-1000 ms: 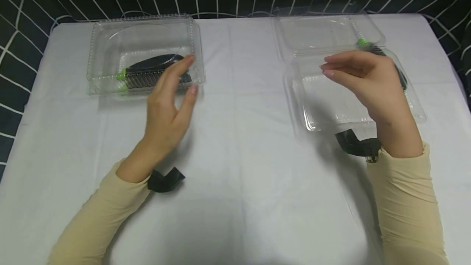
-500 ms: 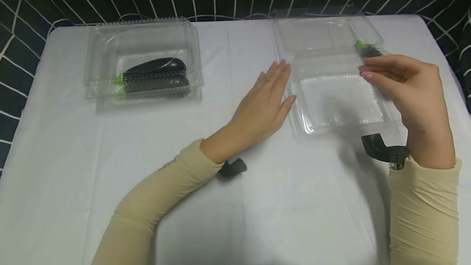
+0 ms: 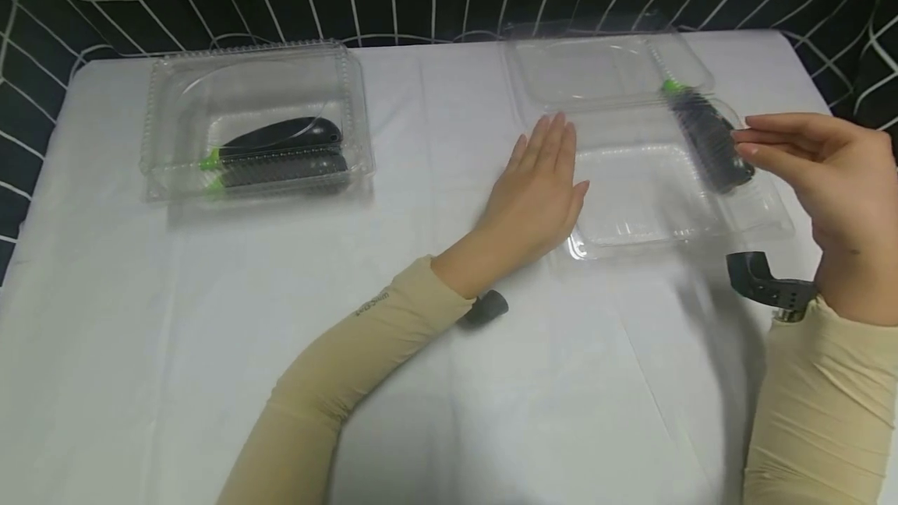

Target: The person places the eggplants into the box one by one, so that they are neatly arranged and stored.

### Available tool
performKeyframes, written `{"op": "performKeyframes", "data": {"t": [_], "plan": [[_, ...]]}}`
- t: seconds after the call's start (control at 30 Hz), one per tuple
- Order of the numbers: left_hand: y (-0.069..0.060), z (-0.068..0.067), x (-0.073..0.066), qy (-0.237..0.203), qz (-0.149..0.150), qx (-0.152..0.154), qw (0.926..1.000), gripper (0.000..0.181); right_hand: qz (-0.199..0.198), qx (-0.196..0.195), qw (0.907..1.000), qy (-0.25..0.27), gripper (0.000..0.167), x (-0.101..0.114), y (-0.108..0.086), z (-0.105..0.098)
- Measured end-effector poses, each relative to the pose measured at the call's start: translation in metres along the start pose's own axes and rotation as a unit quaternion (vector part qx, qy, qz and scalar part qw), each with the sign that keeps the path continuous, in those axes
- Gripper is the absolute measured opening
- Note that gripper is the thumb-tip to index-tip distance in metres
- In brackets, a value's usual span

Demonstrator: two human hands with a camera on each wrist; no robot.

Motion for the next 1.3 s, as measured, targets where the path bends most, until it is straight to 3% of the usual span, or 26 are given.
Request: {"op": "performKeyframes", "data": {"t": [0.23, 0.37, 0.47, 0.57, 0.7, 0.83, 0.93, 1.03, 1.13, 1.27, 1.3], "plan": [[0.003, 0.011, -0.002, 0.029, -0.01, 0.023, 0.9993, 0.064, -0.039, -0.02, 0.9976, 0.054, 0.039, -0.018, 0.001, -0.025], [0.003, 0.013, -0.001, 0.032, -0.01, 0.032, 0.9989, 0.062, -0.058, -0.03, 0.9902, 0.123, 0.032, -0.037, 0.005, -0.044], [0.003, 0.013, 0.0, 0.032, -0.012, 0.038, 0.9987, 0.062, -0.054, -0.042, 0.981, 0.182, 0.022, -0.063, 0.011, -0.059], [0.001, 0.013, 0.003, 0.029, -0.018, 0.045, 0.9984, 0.062, -0.039, -0.062, 0.9776, 0.197, 0.017, -0.086, 0.018, -0.068], [-0.002, 0.012, 0.009, 0.025, -0.025, 0.051, 0.998, 0.061, -0.005, -0.064, 0.9742, 0.216, 0.014, -0.092, 0.019, -0.065], [-0.006, 0.01, 0.014, 0.031, -0.027, 0.049, 0.998, 0.06, 0.05, -0.061, 0.9767, 0.199, 0.015, -0.085, 0.017, -0.055], [-0.007, 0.01, 0.017, 0.03, -0.025, 0.042, 0.9984, 0.06, 0.083, -0.057, 0.9848, 0.142, 0.016, -0.091, 0.021, -0.051], [-0.009, 0.01, 0.018, 0.028, -0.023, 0.035, 0.9987, 0.059, 0.08, -0.033, 0.9917, 0.095, 0.023, -0.104, 0.027, -0.047], [-0.01, 0.009, 0.02, 0.026, -0.022, 0.031, 0.9989, 0.059, 0.062, -0.003, 0.9957, 0.069, 0.033, -0.131, 0.042, -0.044], [-0.013, 0.008, 0.022, 0.019, -0.022, 0.023, 0.9993, 0.059, 0.053, 0.038, 0.9975, 0.026, 0.039, -0.132, 0.046, -0.03], [-0.013, 0.008, 0.022, 0.015, -0.022, 0.021, 0.9994, 0.059, 0.056, 0.046, 0.9973, 0.014, 0.04, -0.122, 0.042, -0.023]]}}
Point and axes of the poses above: each hand's wrist, its own y-axis towards the middle knuckle, its own z-axis out of the palm, x = y × z, the point moved 5 cm from there along y, towards the middle knuckle, and after that the axes turned 6 degrees about x, right-handed, at the moved point
